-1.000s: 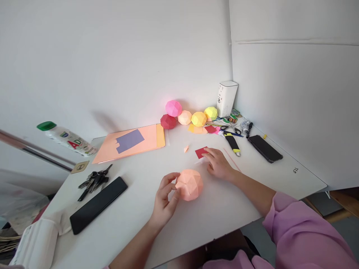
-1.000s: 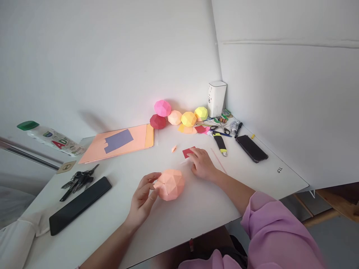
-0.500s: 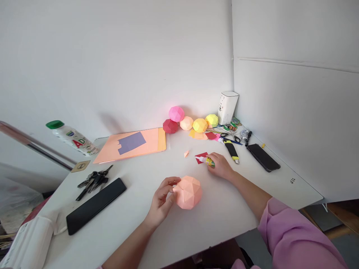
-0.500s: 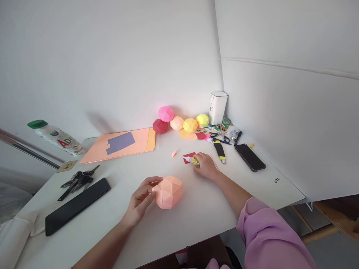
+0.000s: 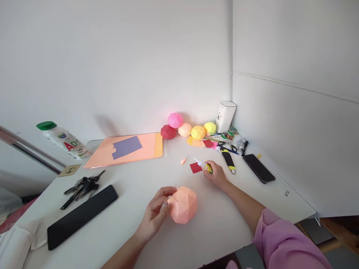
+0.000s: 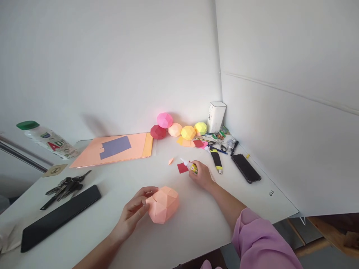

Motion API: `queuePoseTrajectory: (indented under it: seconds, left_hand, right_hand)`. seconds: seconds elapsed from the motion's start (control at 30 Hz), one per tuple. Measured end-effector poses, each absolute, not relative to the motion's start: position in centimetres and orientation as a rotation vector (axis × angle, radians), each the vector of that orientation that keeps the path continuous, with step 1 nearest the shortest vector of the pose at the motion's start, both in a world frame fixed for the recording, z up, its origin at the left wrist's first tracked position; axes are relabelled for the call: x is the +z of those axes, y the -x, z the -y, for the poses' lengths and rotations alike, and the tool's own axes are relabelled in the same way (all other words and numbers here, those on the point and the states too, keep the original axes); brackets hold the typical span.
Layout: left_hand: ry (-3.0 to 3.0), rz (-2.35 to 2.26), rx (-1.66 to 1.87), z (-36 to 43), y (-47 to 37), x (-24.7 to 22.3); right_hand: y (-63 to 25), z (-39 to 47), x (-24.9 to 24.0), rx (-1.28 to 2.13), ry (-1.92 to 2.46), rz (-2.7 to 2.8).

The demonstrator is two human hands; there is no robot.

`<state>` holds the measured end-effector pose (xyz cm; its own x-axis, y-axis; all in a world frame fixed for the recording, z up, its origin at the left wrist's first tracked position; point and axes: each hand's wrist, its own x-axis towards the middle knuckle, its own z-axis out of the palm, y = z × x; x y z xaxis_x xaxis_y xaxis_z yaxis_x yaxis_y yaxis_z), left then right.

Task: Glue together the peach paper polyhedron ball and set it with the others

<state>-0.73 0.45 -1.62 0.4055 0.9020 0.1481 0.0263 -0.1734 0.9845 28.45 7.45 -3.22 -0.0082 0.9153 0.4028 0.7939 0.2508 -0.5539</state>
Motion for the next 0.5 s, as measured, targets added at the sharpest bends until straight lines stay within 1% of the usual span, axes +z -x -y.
queuePoseTrajectory:
  seconds: [0.5]
  left_hand:
    - [-1.558,-0.849,1.021,-0.55,0.49,-1.17]
  right_hand:
    - [-28.09,-7.64,-2.8,0.325,1.632,1.607]
